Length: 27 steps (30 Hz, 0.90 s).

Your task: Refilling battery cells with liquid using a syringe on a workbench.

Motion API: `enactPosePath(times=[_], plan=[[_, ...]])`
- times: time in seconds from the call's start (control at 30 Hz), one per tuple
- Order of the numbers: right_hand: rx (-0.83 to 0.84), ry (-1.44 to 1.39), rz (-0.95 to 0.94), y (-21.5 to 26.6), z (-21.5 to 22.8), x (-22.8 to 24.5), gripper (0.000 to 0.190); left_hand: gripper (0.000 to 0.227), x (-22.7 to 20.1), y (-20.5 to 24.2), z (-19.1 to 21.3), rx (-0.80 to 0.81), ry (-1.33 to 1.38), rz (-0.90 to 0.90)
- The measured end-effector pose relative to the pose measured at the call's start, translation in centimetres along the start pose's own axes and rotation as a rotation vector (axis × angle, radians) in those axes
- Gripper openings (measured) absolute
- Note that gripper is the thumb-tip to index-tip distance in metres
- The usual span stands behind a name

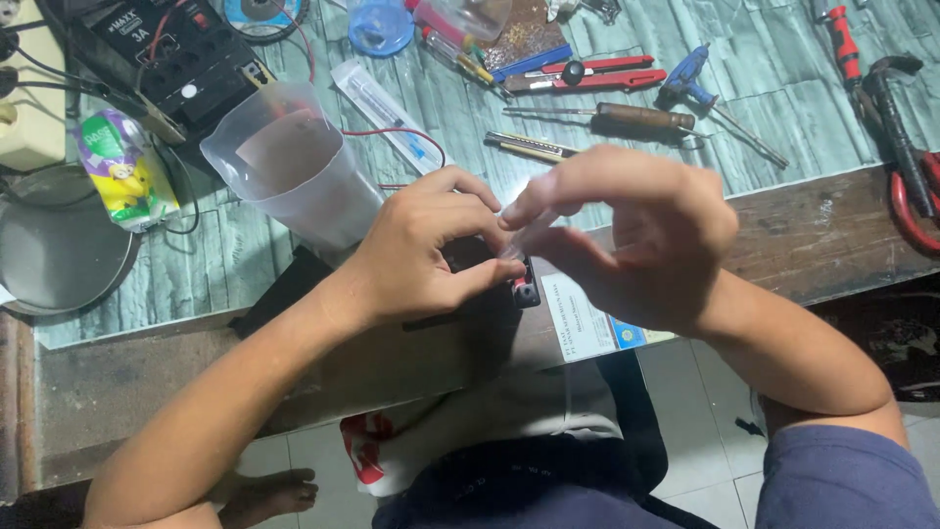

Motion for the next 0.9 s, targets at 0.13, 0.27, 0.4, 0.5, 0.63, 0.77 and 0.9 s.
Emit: enactPosePath(times=[0.13,0.27,0.4,0.5,0.63,0.77,0.9], plan=[[0.084,0.371,0.286,-0.8,-1.6,0.8,0.063,0.019,0.8,0.3,-0.1,-0.01,-0.008,0.007],[0.074,0.284,0.201,1.0,-2.0,0.1,0.066,0.025,0.8,0.2,-0.1,-0.027,-0.024,0.01],[0.016,0.223,0.13,2.2,-1.8,-0.7,0.057,0.022,0.7,0.2,-0.3,0.011,0.02,-0.022],[-0.025,0.208,0.135,2.0,-2.0,-0.5,0.047,0.022,0.6,0.4,-0.2,-0.013,0.028,-0.037],[-0.085,0.246,0.131,2.0,-2.3,0.3,0.035,0.022,0.8,0.4,-0.2,-0.013,0.046,-0.001],[-0.091,0.302,0.119,2.1,-2.3,0.7,0.033,0.019,1.4,0.4,-0.5,0.01,0.014,-0.036],[-0.074,0.34,0.107,2.5,-2.3,0.5,0.032,0.061,1.4,0.4,0.8,0.061,0.111,0.023]])
Point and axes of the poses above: each hand's wrist, its own y-axis away from the middle knuckle, its own z-axis out of the back of the hand, x = y × z, the point moved 5 cm from there along -y, towards the middle knuckle, and after that the axes turned 14 degrees about z, right-handed, at the moved point
